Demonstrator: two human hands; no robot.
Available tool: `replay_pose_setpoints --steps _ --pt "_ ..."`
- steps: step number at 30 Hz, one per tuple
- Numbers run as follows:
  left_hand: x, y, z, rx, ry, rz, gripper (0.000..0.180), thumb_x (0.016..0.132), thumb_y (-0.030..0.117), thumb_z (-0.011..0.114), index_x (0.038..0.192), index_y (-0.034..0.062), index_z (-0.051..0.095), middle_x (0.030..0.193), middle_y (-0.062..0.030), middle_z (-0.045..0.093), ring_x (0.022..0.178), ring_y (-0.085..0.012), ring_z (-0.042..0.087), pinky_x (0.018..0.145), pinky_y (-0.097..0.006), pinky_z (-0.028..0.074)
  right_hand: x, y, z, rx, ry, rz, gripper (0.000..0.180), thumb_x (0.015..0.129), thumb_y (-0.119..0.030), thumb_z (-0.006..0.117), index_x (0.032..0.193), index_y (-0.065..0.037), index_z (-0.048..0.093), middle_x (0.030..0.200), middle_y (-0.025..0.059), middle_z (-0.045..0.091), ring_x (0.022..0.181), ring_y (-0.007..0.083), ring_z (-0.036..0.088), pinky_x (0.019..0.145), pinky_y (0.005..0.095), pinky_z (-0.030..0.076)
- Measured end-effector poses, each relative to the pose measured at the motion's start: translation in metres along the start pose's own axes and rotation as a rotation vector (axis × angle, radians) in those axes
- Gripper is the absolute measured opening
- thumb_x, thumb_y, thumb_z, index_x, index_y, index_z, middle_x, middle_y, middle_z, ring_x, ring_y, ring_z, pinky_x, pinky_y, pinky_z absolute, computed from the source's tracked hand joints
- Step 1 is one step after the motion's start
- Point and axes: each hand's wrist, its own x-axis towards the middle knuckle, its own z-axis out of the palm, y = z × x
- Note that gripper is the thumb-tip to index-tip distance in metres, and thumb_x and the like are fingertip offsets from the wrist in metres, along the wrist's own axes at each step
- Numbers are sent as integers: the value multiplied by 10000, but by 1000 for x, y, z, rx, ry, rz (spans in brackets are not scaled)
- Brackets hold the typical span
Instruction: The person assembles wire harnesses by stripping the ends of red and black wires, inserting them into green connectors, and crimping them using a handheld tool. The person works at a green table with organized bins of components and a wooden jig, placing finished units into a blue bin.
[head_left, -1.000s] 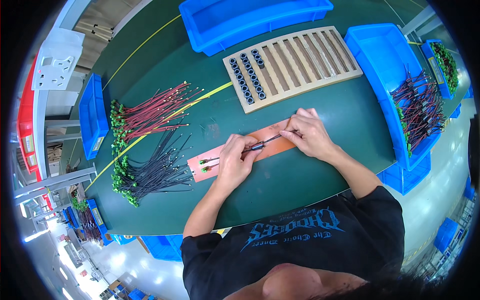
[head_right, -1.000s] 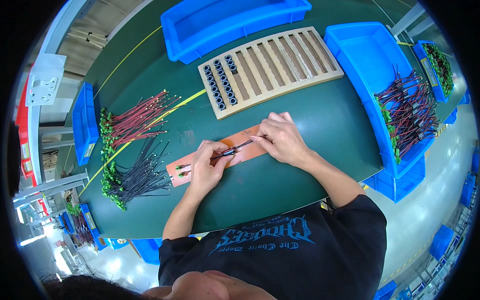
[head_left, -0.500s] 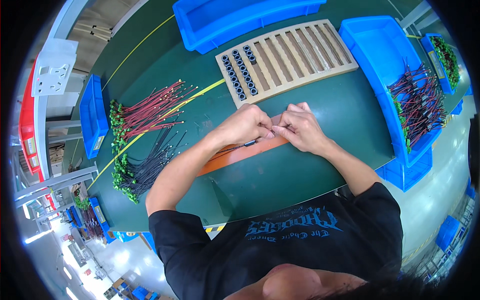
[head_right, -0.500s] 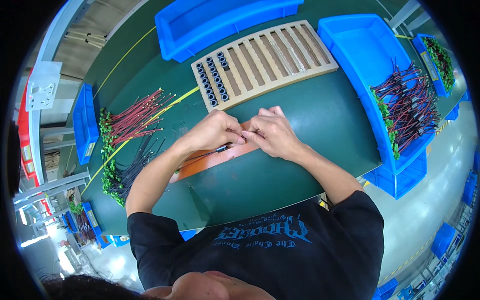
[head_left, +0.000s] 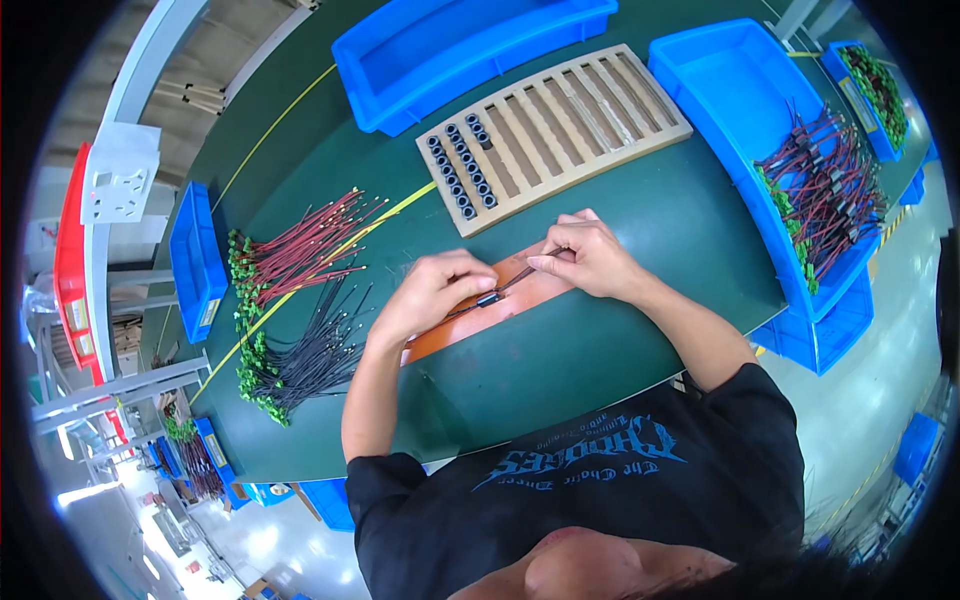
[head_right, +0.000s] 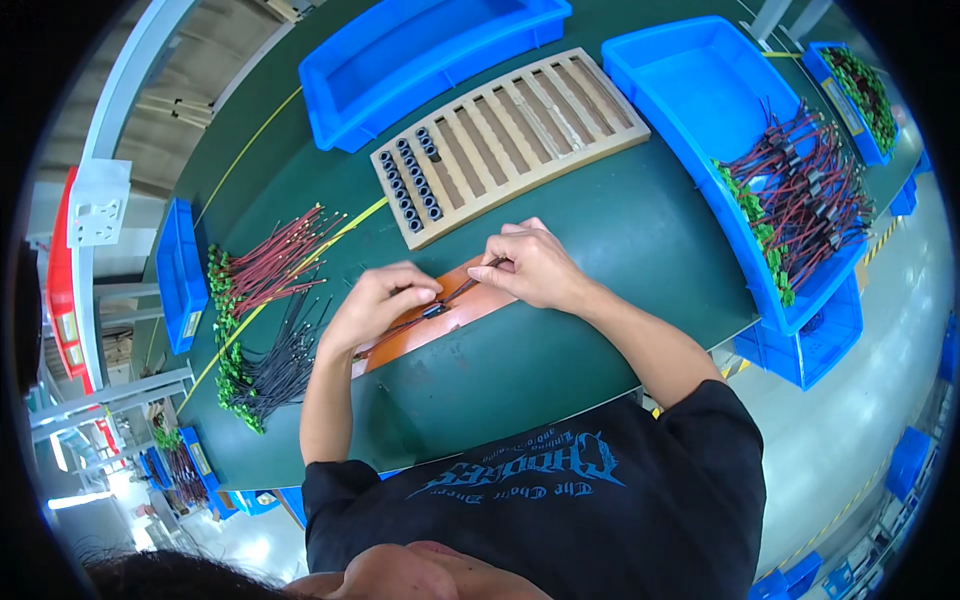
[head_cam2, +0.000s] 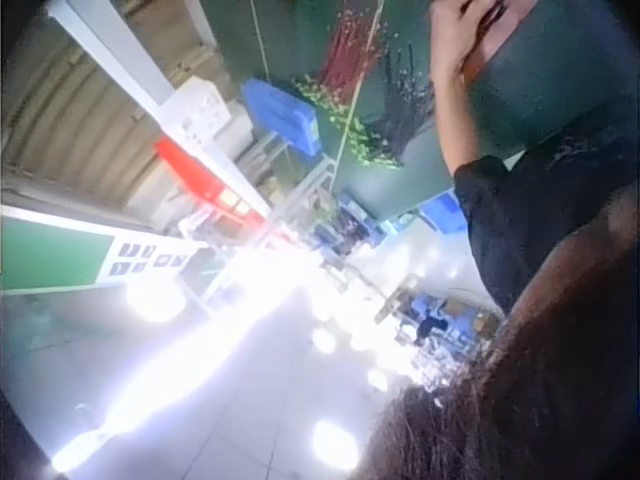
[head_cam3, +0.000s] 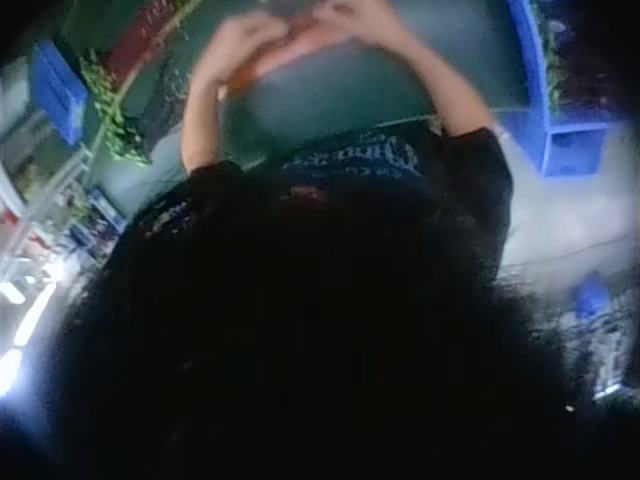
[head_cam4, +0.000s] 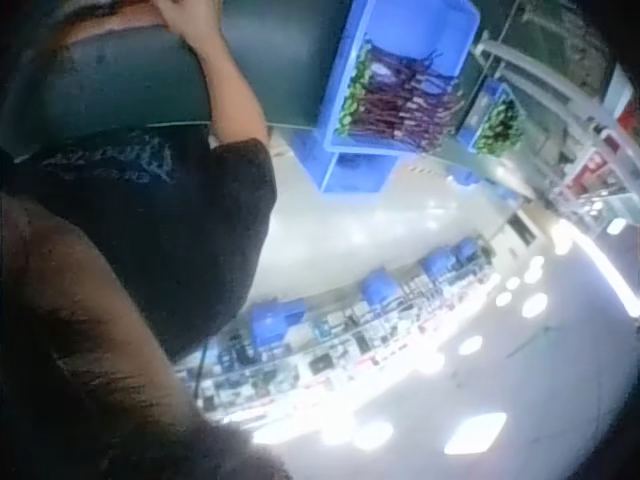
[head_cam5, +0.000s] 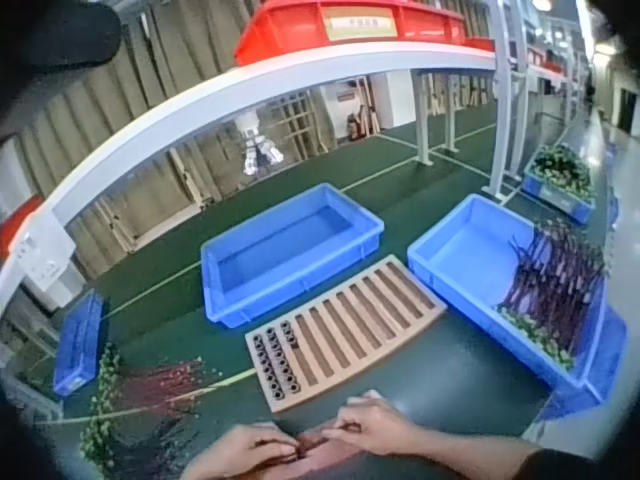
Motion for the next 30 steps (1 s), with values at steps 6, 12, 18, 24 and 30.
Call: replay_pose_setpoints --steps 6,12,18,24,30 --pt "-13 -1 10 65 -9 -89 257 868 173 788 1092 46 774 909 -103 703 811 -219 663 742 -348 525 0 -3 -1 73 -1 36 283 868 -306 807 748 -84 681 624 2 506 644 165 486 828 348 377" --pt "-15 0 9 159 -6 -29 222 870 171 786 1042 34 761 882 -98 676 817 -228 668 752 -353 529 5 -7 3 70 40 65 283 854 -316 816 760 -65 724 587 17 536 681 170 568 708 335 444" --pt "-43 27 -19 -160 34 -77 236 965 144 691 1122 -24 638 885 -96 681 773 -174 674 716 -329 535 34 -56 14 495 225 -148 168 896 -167 785 839 -30 707 749 30 619 670 117 568 645 270 454" --pt "-87 64 -39 -396 140 -3 323 1076 132 488 1357 -23 525 826 6 513 586 -37 364 540 -212 340 84 -128 13 1050 68 -67 144 1036 -161 621 964 -38 601 990 117 760 790 77 631 651 224 474" --pt "-75 56 15 -782 304 162 405 1114 306 429 1366 -7 484 873 -44 561 561 -40 303 515 -212 288 100 -153 15 1259 -121 158 206 1060 -238 586 1027 -44 650 945 113 749 790 121 688 603 237 494"
